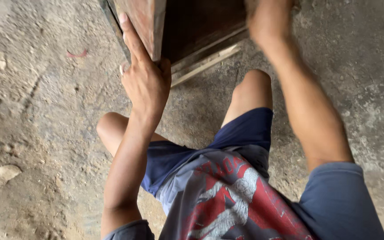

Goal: The person sands the interior and exterior surfaces of a wooden drawer by hand using a piece of sandpaper.

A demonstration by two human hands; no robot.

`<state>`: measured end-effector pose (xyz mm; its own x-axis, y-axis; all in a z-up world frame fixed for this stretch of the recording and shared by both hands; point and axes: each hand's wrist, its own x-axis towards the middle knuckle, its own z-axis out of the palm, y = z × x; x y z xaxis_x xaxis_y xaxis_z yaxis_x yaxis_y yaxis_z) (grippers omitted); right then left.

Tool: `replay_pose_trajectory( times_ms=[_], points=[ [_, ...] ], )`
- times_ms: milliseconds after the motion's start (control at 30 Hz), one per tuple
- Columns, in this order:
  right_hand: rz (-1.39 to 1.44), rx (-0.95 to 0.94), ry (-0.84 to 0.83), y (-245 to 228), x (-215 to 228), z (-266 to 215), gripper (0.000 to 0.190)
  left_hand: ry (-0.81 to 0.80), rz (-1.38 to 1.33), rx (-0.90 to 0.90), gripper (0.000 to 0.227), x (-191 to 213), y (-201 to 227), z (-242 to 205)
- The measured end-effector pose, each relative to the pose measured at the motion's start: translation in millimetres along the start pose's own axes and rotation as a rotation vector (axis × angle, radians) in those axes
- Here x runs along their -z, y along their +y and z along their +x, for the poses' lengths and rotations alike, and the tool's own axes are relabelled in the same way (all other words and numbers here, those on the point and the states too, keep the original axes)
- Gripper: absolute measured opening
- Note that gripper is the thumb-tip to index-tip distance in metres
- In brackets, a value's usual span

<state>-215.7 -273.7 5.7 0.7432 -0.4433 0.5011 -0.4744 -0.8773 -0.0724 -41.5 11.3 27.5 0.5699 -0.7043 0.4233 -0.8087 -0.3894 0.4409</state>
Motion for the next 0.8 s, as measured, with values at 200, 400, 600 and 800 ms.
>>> replay_pose_trajectory(
  times_ms=[200, 400, 600, 800],
  points=[
    [0.111, -0.043, 0.002, -7, 11, 2, 0.018, -0.01, -0.021, 0.011, 0.106, 1, 2, -5],
    [0.384, -0.012, 0.003, -122, 13, -20, 0.01, 0.014, 0.012, 0.003, 0.107, 0, 5, 0],
    [0.451, -0.274, -0.231, -35, 51, 2, 0.013, -0.018, 0.071, 0.042, 0.105, -8, -1, -1],
    [0.641, -0.083, -0.296, -121, 24, -14, 0.016, 0.013, 0.054, 0.014, 0.103, -9, -1, -3]
  ],
)
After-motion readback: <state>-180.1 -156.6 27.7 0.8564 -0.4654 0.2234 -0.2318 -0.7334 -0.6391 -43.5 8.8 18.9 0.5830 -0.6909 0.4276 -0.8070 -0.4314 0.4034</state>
